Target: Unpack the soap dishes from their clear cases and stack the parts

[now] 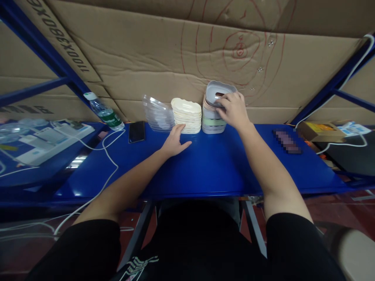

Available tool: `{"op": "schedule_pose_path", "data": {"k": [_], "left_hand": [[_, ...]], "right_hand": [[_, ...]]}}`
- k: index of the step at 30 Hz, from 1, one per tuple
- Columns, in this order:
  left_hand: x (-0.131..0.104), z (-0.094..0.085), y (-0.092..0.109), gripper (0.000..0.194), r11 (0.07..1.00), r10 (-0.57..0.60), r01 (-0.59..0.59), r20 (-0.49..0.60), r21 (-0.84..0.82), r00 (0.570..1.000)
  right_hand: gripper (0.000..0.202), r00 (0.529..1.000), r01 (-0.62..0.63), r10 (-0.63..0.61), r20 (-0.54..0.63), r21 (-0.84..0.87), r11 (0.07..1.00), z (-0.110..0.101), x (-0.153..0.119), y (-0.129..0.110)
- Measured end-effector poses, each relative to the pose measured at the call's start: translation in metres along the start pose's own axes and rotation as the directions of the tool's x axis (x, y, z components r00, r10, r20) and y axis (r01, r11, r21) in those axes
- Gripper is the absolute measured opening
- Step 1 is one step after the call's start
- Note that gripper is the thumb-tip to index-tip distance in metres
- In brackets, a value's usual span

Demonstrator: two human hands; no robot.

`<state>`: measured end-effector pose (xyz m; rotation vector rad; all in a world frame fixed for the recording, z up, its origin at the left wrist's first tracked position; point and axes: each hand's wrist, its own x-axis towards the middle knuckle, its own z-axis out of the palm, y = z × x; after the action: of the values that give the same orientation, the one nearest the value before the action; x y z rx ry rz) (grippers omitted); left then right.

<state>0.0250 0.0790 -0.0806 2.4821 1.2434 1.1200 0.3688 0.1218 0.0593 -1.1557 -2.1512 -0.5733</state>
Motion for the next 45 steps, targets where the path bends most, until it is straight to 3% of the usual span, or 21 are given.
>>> {"op": "schedule_pose_path", "data": {"k": [6,10,12,14,16,18,23,27,31,39,45], "left_hand": [[0.0,-0.001,0.002,0.09,1.0,-0.007,0.007,0.001,0.005,1.0],[0.0,-0.003,0.002,0.085,1.0,-0.006,0.006,0.012,0.004,1.0],[0.001,-0.003,0.002,0.074,1.0,0.009,-0.01,0.05,0.023,0.999],[0.001,-0.005,0.002,0.062,0.997,0.022,-0.029,0.103,0.071,0.994],[0.001,-0.007,0.003,0.055,0.991,0.013,-0.033,0.157,0.131,0.988],[0.0,-0.01,0.003,0.054,0.982,-0.023,-0.015,0.202,0.187,0.979],[-0.001,-0.014,0.001,0.056,0.965,-0.109,0.024,0.315,0.261,0.943],[0.0,-0.013,-0.002,0.052,0.969,-0.107,0.015,0.369,0.245,0.923],[-0.001,-0.011,-0.006,0.052,0.97,-0.09,-0.006,0.378,0.245,0.921],[-0.001,-0.011,-0.008,0.052,0.97,-0.096,0.001,0.378,0.242,0.921],[0.0,-0.013,-0.006,0.055,0.97,-0.092,-0.008,0.397,0.243,0.913]], "right_hand": [[0.041,0.991,-0.029,0.022,-0.129,-0.054,0.998,0.004,-0.007,0.009],[0.045,0.918,-0.103,0.091,-0.386,-0.009,0.995,0.017,-0.027,-0.001],[0.045,0.905,-0.069,0.086,-0.417,0.056,0.996,0.027,-0.045,-0.012],[0.043,0.954,-0.047,0.079,-0.288,0.115,0.992,0.037,-0.066,-0.023],[0.039,0.992,-0.085,0.098,-0.079,0.152,0.985,0.046,-0.085,-0.027],[0.036,0.983,-0.166,0.151,0.105,0.149,0.975,0.052,-0.099,-0.021],[0.031,0.833,-0.499,0.441,0.334,0.113,0.859,0.056,-0.11,0.014],[0.024,0.734,-0.589,0.493,0.467,0.078,0.804,0.055,-0.11,0.026],[0.029,0.696,-0.572,0.475,0.539,0.015,0.82,0.055,-0.108,0.02],[0.036,0.726,-0.474,0.388,0.568,0.005,0.881,0.056,-0.105,0.005],[0.038,0.718,-0.469,0.389,0.577,-0.012,0.883,0.054,-0.104,0.004]]}}
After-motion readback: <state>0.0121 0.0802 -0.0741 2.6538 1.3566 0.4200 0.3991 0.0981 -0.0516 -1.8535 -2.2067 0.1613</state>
